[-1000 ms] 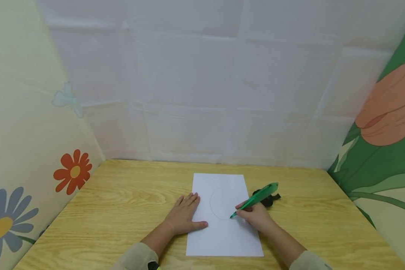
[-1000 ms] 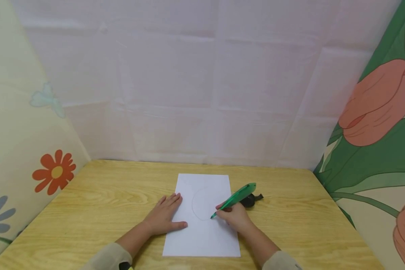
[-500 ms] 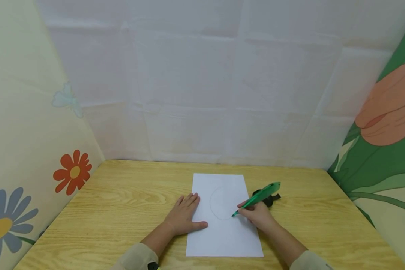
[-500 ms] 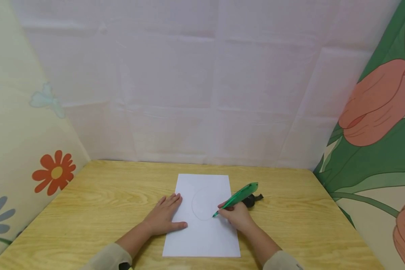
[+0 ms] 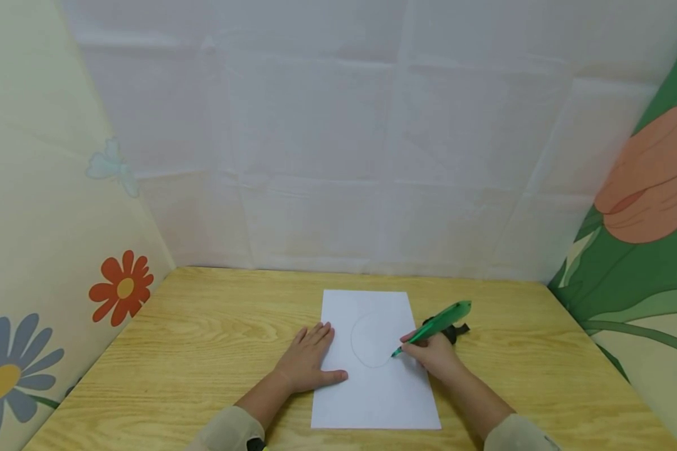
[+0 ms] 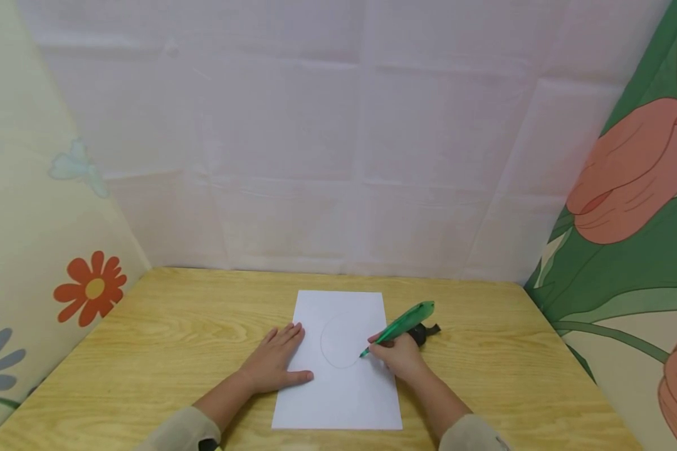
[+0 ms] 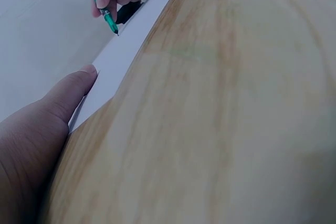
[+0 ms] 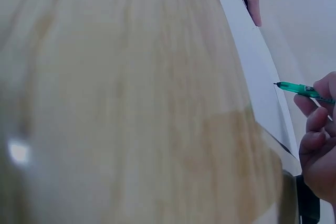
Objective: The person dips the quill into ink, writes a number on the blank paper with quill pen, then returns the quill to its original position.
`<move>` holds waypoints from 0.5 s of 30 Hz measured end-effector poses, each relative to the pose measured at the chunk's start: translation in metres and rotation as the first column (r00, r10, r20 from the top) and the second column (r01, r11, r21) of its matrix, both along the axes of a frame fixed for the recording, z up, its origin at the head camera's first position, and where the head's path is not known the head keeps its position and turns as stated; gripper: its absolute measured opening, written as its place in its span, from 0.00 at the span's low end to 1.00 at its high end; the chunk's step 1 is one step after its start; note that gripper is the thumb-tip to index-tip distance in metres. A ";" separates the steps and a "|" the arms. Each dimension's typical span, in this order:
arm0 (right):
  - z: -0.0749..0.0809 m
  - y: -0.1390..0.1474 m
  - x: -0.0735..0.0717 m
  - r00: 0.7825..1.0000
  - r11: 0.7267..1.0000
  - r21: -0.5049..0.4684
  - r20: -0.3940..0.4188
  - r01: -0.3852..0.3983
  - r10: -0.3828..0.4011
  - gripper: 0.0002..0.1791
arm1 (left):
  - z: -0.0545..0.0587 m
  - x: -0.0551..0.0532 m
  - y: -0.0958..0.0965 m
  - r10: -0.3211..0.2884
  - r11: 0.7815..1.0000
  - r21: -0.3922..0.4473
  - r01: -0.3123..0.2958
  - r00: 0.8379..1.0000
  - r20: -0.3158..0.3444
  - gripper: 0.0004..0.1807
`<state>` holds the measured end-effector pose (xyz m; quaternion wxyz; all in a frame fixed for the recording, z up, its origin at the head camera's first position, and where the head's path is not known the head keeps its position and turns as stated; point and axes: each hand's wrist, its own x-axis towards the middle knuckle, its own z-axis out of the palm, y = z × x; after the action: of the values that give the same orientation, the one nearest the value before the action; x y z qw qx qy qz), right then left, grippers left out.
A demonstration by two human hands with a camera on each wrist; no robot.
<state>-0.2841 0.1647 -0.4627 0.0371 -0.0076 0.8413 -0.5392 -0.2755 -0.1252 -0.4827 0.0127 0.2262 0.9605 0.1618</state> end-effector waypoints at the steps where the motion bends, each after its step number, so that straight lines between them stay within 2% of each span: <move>1: 0.000 0.000 -0.001 1.000 1.000 0.000 0.004 0.006 -0.006 0.09 | 0.000 0.000 0.000 0.000 1.000 -0.002 0.000 1.000 -0.001 0.55; 15: 0.000 -0.001 -0.011 0.999 0.998 0.033 -0.002 0.049 -0.049 0.08 | 0.001 0.001 0.000 -0.001 1.000 0.006 0.001 1.000 0.004 0.55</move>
<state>-0.2955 0.1634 -0.4626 0.0236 0.0133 0.8500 -0.5261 -0.2745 -0.1252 -0.4813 0.0139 0.2264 0.9598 0.1652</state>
